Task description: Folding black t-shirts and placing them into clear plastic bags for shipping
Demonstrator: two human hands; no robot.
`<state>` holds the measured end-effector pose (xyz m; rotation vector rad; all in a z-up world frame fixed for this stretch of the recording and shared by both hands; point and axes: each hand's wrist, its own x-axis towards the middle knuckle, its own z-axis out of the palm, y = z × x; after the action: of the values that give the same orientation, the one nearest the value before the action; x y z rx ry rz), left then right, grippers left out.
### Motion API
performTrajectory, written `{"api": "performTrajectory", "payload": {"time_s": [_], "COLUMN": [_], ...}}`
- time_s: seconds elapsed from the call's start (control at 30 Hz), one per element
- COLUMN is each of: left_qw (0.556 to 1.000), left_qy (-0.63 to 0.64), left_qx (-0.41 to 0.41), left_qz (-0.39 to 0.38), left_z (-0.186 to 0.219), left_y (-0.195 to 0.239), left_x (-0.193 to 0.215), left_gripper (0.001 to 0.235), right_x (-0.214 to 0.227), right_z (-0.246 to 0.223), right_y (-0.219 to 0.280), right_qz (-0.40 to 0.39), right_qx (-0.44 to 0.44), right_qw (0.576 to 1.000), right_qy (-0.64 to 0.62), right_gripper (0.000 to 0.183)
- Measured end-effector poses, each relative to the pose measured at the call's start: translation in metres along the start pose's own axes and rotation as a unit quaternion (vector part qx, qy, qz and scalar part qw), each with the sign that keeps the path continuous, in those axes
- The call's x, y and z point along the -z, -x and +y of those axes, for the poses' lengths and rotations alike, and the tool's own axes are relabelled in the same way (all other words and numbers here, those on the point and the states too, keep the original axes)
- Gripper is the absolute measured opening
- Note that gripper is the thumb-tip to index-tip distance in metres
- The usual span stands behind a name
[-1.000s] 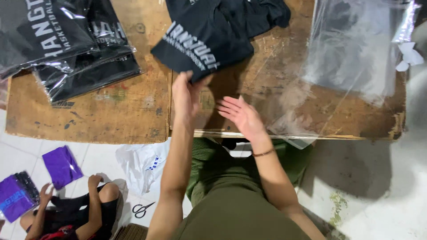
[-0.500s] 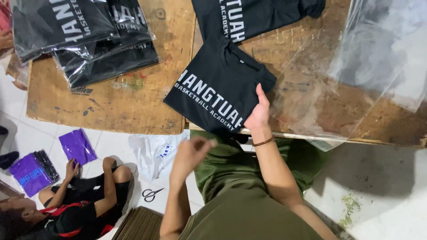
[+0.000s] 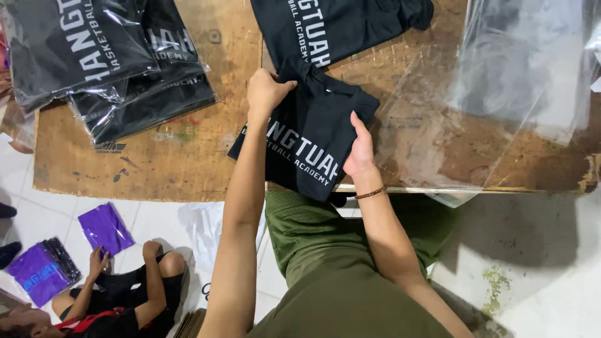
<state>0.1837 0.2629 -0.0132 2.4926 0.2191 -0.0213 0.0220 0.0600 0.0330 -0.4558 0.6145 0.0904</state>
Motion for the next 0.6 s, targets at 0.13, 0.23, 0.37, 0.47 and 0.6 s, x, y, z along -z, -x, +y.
{"api": "performTrajectory", "payload": {"time_s": [0.13,0.23,0.37,0.47,0.6], "left_qw": [0.987,0.977,0.964,0.921,0.906], "left_qy": [0.146,0.193,0.224,0.193,0.238], "left_qx": [-0.019,-0.020,-0.141,-0.329,-0.342], "left_qz": [-0.071,-0.085,-0.031,0.077,0.077], "left_z": [-0.023,-0.004,0.049,0.140,0.095], "left_y": [0.001,0.034,0.105,0.200,0.218], "left_x": [-0.012,0.005,0.054,0.142,0.079], "left_gripper": [0.029,0.020,0.021,0.042,0.027], "right_x": [0.001,-0.043,-0.051,-0.039,0.057], "right_z": [0.004,-0.001,0.006,-0.012,0.022], "right_y": [-0.002,0.045,0.058,0.076,0.054], "right_qz": [-0.003,-0.006,0.029,0.037,-0.140], "right_qx": [0.022,0.048,0.070,0.092,0.275], "right_qw": [0.998,0.985,0.980,0.894,0.832], "right_qy": [0.064,0.165,0.182,0.437,0.460], "right_gripper": [0.053,0.082,0.085,0.105,0.041]}}
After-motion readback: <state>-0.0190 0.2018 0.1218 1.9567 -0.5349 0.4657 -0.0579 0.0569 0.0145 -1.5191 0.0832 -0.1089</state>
